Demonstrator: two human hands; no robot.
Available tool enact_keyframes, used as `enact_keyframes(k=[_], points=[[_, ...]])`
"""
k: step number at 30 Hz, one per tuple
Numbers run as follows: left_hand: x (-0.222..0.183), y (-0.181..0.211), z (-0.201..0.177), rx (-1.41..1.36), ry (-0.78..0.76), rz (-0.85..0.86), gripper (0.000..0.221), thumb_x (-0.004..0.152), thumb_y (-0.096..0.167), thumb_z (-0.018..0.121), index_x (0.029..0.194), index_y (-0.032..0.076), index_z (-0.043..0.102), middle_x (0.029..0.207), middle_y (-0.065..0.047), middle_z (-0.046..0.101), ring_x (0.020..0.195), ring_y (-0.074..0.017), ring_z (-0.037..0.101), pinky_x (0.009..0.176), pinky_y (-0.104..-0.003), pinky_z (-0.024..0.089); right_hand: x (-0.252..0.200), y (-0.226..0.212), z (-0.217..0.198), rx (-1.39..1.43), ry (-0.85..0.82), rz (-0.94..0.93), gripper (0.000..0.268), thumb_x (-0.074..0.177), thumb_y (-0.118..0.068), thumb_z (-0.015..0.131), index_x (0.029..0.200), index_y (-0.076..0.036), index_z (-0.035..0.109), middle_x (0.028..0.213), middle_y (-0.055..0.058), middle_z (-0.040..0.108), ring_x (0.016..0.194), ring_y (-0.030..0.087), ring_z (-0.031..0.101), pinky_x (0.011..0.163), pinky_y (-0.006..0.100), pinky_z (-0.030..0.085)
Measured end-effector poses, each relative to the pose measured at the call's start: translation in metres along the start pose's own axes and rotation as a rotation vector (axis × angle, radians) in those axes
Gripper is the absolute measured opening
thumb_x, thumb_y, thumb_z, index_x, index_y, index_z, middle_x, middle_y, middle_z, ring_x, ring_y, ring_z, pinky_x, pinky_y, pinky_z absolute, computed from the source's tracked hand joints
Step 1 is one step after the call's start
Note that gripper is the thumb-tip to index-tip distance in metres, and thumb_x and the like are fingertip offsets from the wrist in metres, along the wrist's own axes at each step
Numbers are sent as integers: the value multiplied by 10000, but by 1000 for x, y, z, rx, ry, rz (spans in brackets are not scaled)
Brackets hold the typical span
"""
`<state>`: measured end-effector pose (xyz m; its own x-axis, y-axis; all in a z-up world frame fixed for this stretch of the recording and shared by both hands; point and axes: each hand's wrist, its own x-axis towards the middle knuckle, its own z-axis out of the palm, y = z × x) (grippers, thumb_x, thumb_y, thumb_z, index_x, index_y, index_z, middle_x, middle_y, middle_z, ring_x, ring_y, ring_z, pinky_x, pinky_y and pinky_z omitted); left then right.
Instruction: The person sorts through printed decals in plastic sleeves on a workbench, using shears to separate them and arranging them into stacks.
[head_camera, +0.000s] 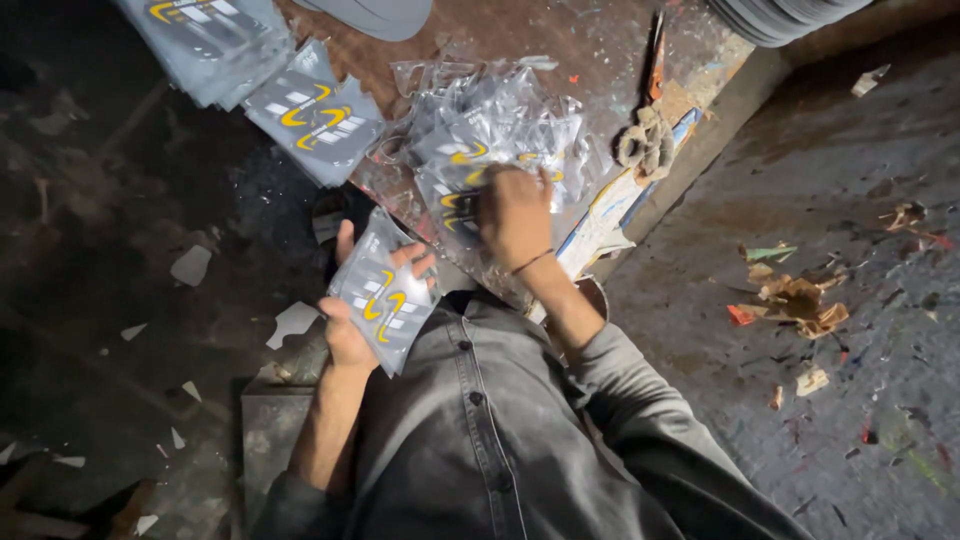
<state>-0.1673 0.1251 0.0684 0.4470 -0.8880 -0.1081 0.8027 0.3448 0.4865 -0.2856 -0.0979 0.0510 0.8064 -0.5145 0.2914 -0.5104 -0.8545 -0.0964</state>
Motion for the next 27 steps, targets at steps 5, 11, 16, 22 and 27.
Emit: enact_keyframes(k=[5,11,16,22,27], points=[[-1,-4,0,-43,31,57,1150,814,674,766,1674,337,82,1541,-238,447,1395,-412,491,1156,-571,421,-7,-23,-71,383,-79,282,368,933,-198,655,1244,-9,598,1134,181,637,996,374,609,879,471,471],[9,6,8,5,44,52,1017,899,398,780,1684,289,144,1493,-221,476,1352,-404,502,1118,-573,445,-10,-63,-106,827,-369,-181,408,887,-334,711,1151,-25,672,1192,207,666,1062,362,682,931,448,533],[1,6,0,-112,53,27,951,924,380,756,1684,296,191,1385,-224,528,1328,-431,521,1111,-614,459,9,-54,-34,660,-172,384,401,959,-334,722,1204,-25,652,1188,193,696,1140,369,658,998,441,520],[-5,14,-1,-238,5,38,973,893,517,771,1662,318,209,1447,-223,517,1365,-438,505,1097,-655,459,-17,-34,-37,16,213,-151,359,857,-270,675,1141,-93,547,1219,270,656,1124,438,589,917,495,460],[1,-11,-6,-32,69,88,1046,865,431,817,1689,261,196,1532,-184,459,1413,-370,485,1175,-552,416,-46,-52,-84,870,-143,235,262,1032,-72,508,1276,-47,601,1088,203,682,988,366,682,888,402,554]])
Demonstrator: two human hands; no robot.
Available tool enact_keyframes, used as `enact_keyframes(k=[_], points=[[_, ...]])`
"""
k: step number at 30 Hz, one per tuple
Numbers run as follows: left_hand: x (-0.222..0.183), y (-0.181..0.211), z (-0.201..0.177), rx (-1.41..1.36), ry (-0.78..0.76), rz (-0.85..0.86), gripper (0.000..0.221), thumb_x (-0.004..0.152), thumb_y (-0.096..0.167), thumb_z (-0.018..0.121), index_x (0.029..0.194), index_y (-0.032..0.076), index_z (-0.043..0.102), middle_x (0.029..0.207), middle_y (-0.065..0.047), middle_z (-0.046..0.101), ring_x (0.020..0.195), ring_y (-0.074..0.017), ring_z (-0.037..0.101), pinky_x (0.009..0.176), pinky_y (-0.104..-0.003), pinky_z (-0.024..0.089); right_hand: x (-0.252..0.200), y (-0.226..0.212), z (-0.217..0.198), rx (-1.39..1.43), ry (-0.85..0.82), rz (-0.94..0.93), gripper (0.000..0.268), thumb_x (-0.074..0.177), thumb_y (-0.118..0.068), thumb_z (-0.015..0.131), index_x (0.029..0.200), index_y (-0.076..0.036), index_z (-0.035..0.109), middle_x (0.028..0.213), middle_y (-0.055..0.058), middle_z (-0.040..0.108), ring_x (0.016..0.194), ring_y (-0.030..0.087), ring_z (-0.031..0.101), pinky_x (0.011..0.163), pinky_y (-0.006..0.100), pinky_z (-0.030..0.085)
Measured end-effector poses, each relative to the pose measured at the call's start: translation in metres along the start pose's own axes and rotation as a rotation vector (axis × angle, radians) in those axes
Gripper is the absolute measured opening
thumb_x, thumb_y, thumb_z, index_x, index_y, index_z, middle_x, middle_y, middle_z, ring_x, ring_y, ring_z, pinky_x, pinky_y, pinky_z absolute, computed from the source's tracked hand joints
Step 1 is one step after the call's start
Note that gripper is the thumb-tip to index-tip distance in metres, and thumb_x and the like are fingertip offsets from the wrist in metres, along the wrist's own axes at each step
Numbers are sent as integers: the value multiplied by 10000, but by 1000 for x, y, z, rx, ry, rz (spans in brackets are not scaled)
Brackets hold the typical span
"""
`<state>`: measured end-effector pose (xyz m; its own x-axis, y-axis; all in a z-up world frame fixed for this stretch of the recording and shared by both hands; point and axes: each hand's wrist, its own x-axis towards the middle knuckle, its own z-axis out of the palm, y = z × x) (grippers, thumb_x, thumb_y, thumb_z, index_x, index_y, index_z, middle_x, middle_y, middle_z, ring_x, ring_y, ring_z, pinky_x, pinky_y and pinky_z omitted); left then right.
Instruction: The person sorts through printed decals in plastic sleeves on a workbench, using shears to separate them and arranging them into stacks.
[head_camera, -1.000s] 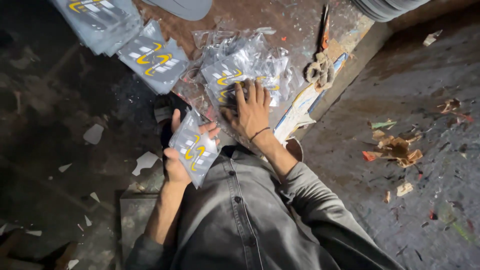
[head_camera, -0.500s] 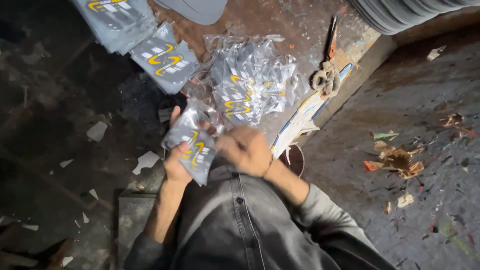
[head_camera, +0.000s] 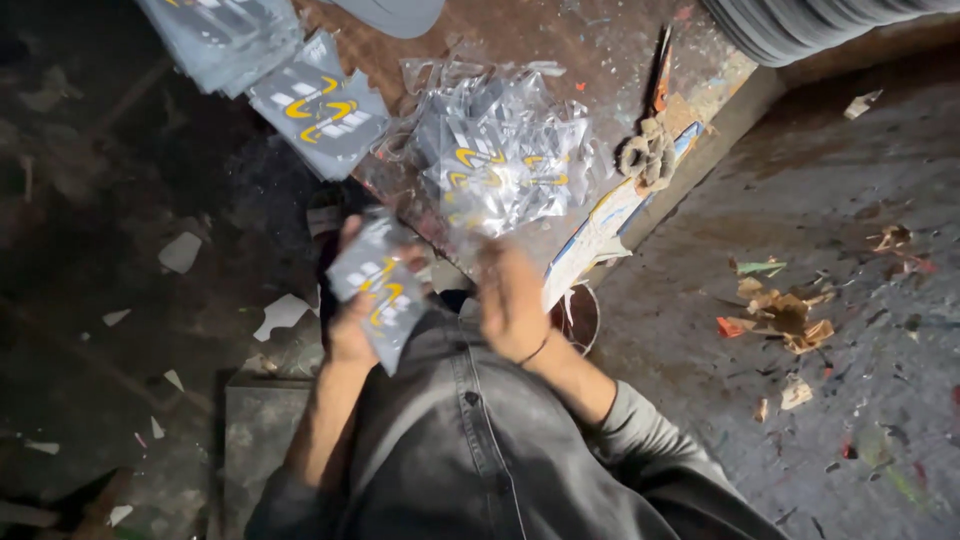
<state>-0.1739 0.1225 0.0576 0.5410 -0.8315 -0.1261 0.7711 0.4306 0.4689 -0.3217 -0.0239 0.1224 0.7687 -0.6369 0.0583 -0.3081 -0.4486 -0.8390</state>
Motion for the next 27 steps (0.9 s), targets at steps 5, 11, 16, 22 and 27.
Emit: enact_keyframes(k=[5,11,16,22,27], points=[[5,1,5,86,30,-36,1020,863,296,786,1695,175,209,1533,-191,471,1369,-346,521,1192,-522,406,42,-16,14,79,-173,64,198,1031,-207,619,1169,-87,694,1118,169,748,1027,332,724,919,392,578],[8,24,22,-70,10,-40,985,875,295,764,1678,193,201,1474,-223,490,1320,-378,546,1171,-560,422,84,50,29,-365,115,-10,487,871,-248,735,1259,14,603,1304,249,622,1215,442,576,1037,482,462],[3,21,17,-104,-9,49,988,902,362,765,1684,155,198,1488,-192,498,1351,-355,526,1205,-608,414,48,85,-7,162,171,294,313,969,-128,551,1196,24,704,1062,165,776,981,248,717,913,373,563],[14,0,17,-163,-59,31,1131,878,582,776,1706,118,160,1531,-190,493,1400,-367,500,1214,-626,410,0,-2,-13,64,17,-412,146,1092,-183,463,1080,-52,526,1219,213,636,1162,352,635,1030,407,508],[19,9,32,11,-129,-83,1199,807,630,802,1665,150,117,1500,-217,457,1353,-392,515,1130,-571,445,32,-50,-33,147,-491,-483,402,987,-382,778,1223,-91,633,1349,157,652,1271,360,643,1085,486,514]])
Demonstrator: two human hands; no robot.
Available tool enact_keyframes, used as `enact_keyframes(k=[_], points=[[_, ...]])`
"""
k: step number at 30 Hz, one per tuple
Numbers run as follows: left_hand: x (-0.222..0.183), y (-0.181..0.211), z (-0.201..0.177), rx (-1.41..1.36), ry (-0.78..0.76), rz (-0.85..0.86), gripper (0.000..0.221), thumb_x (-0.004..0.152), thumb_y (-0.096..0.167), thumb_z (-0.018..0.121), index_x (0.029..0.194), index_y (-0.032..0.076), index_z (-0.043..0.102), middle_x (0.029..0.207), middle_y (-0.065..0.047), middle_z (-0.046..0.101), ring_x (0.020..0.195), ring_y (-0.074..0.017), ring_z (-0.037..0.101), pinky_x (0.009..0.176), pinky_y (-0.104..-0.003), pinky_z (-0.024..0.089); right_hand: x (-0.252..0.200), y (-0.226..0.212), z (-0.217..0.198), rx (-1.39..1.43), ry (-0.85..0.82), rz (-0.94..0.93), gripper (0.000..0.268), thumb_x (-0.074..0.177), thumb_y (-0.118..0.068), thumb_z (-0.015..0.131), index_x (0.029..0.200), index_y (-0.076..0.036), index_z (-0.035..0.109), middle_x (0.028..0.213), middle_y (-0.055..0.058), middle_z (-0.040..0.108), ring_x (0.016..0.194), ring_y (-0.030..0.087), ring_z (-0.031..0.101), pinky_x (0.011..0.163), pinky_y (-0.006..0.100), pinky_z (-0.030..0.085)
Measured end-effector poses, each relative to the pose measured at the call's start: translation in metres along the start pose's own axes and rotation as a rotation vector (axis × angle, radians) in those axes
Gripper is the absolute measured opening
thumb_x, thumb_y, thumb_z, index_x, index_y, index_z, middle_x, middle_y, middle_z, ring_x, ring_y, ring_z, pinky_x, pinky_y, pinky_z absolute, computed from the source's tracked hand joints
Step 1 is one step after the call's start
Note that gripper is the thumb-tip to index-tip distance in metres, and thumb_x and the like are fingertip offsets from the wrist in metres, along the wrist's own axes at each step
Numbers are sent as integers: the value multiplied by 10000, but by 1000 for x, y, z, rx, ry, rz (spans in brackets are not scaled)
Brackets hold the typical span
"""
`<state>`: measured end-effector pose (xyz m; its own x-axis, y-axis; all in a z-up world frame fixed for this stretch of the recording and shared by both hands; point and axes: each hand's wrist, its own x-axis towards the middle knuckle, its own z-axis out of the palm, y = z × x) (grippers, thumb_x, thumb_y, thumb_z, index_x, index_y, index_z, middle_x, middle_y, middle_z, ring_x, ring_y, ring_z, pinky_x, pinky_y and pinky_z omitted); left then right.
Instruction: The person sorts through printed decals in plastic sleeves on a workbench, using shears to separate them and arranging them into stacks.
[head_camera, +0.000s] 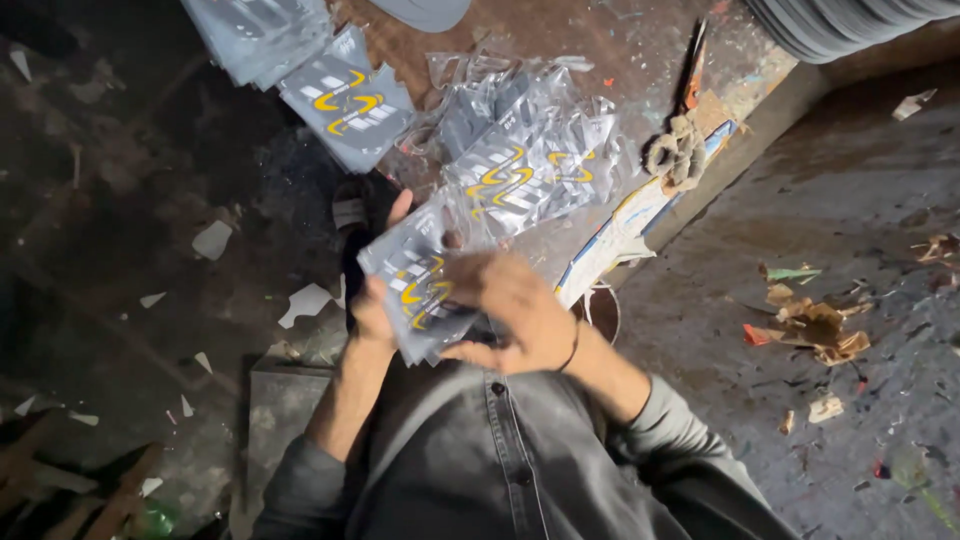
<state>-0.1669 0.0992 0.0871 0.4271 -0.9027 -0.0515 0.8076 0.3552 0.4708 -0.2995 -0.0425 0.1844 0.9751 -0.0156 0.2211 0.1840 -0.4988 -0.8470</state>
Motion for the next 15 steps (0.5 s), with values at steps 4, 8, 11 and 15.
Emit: enact_keyframes(k=[4,8,11,15], points=[[-3,-2,5,-77,12,-32,1208,785,650,809,1654,102,173,1576,-191,422,1425,-335,488,1189,-514,434,30,3,-24,-367,34,-36,989,673,-607,860,1412,-50,512,1521,286,436,1417,533,403,1148,650,317],[-7,-4,-11,-52,-11,-116,1195,749,645,831,1608,36,266,1548,-170,436,1397,-317,506,1168,-490,454,26,19,-20,-428,-120,-4,1269,465,-678,888,1511,-116,440,1513,245,398,1442,501,361,1168,758,159],[-20,-15,-35,-72,22,-141,1180,749,636,837,1589,0,306,1509,-178,460,1361,-325,528,1146,-495,466,28,15,-12,-332,-66,-54,1266,538,-708,880,1539,-107,391,1512,241,405,1453,483,381,1197,766,132],[-34,-27,-44,-146,60,-182,1160,749,632,825,1583,20,302,1491,-166,478,1336,-325,541,1132,-493,473,27,13,-11,-463,-70,-38,1236,515,-681,863,1532,-124,437,1516,231,455,1400,432,459,1212,741,155]])
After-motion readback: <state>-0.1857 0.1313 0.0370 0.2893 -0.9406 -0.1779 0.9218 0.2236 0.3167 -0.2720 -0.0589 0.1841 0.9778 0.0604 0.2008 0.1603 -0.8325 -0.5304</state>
